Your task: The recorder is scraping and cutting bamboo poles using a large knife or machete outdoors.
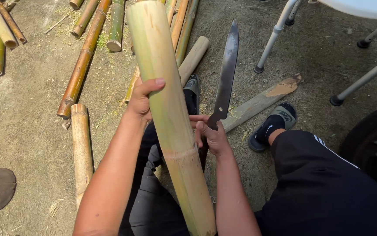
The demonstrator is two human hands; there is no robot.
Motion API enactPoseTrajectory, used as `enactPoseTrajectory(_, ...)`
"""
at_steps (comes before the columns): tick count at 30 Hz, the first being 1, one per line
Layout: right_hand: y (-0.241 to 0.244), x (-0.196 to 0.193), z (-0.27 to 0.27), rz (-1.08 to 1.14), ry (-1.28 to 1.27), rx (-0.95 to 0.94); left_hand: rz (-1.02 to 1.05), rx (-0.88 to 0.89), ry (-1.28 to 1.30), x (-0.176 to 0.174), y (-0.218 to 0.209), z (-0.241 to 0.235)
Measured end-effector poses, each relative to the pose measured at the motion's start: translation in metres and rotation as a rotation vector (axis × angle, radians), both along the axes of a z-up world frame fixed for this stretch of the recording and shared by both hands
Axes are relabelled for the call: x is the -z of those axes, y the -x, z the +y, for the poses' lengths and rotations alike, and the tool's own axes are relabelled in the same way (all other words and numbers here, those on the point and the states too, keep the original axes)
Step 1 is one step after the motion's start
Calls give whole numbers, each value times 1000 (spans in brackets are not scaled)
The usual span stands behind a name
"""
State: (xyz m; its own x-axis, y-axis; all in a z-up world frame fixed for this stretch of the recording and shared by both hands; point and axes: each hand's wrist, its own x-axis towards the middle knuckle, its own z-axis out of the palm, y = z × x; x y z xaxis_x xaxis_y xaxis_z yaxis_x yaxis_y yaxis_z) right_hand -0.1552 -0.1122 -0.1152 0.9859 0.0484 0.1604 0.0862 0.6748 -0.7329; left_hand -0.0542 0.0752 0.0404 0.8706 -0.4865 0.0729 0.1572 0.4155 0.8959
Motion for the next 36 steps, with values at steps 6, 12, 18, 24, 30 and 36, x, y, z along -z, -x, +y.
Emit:
enactPoseTrajectory(6, 2, -26, -61, 418, 644, 473, -421, -336, 27, -87, 6, 40)
enactPoseTrajectory(12, 5, -22, -66, 777, 920, 544, -784, -742, 42, -82, -4, 64)
enactPoseTrajectory(18, -9, 34, -28, 550, 208, 436, -679, -709, 112, -104, 2, 66)
enactPoseTrajectory(24, -8, 31, -25, 270, -161, 407, -658, -706, 94, -99, -11, 72)
enactPoseTrajectory(30, -8, 50, -30, 294, -165, 418, -441, -464, 192, -63, 19, 60)
enactPoseTrajectory(36, -12, 68, -23, 417, -206, 362, -469, -396, -34, 48, 45, 25)
